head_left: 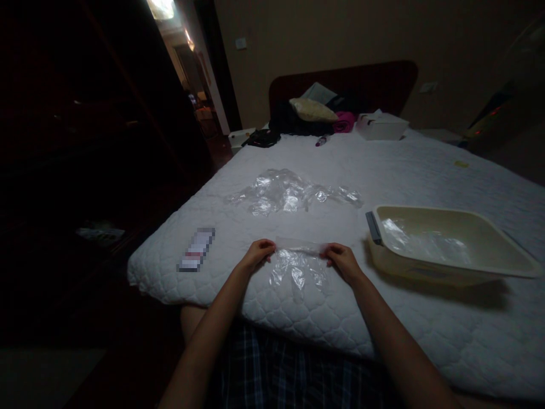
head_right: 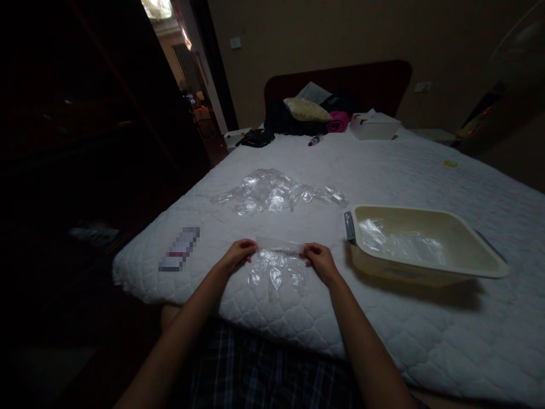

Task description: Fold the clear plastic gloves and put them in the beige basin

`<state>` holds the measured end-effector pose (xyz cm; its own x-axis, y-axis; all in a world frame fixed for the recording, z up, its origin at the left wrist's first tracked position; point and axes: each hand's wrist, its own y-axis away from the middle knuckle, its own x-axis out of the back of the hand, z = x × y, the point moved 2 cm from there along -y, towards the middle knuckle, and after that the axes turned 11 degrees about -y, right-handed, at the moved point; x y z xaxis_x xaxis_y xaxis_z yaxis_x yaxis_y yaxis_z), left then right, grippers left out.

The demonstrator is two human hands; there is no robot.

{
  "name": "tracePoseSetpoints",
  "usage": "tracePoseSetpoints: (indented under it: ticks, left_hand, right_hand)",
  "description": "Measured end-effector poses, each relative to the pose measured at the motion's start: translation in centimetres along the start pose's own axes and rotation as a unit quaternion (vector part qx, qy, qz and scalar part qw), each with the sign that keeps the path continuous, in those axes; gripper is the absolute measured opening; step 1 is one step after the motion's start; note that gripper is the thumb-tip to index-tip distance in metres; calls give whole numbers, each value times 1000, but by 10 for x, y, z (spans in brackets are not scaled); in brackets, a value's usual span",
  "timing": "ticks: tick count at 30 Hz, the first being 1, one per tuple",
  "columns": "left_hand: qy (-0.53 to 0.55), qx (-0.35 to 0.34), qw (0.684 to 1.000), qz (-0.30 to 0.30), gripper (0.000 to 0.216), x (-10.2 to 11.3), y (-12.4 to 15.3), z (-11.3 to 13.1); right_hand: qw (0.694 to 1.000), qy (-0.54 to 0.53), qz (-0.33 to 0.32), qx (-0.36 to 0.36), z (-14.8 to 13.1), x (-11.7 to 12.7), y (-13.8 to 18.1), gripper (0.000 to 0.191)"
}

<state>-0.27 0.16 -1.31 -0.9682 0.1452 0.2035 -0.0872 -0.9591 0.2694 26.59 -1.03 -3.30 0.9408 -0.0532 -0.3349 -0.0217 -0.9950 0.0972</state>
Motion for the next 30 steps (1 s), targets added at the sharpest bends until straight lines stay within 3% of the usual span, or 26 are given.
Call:
tracePoseSetpoints:
  ticks: [5, 11, 20, 30]
  left_hand:
    - [-9, -12, 1000, 11, 30, 0, -3, -6]
    - [6, -26, 999, 18, 25, -2, -5, -9]
    - [7, -33, 999, 18, 25, -3, -7, -12]
    - [28, -49, 998, 22, 24, -3, -9, -16]
  right_hand:
    - [1000, 12, -10, 10, -5, -2, 3, 26]
    - [999, 16, -25, 24, -2, -1, 2, 11]
    - [999, -20, -20, -18, -12, -6, 7, 42]
    - [999, 44, -15, 17, -16, -10, 11, 45]
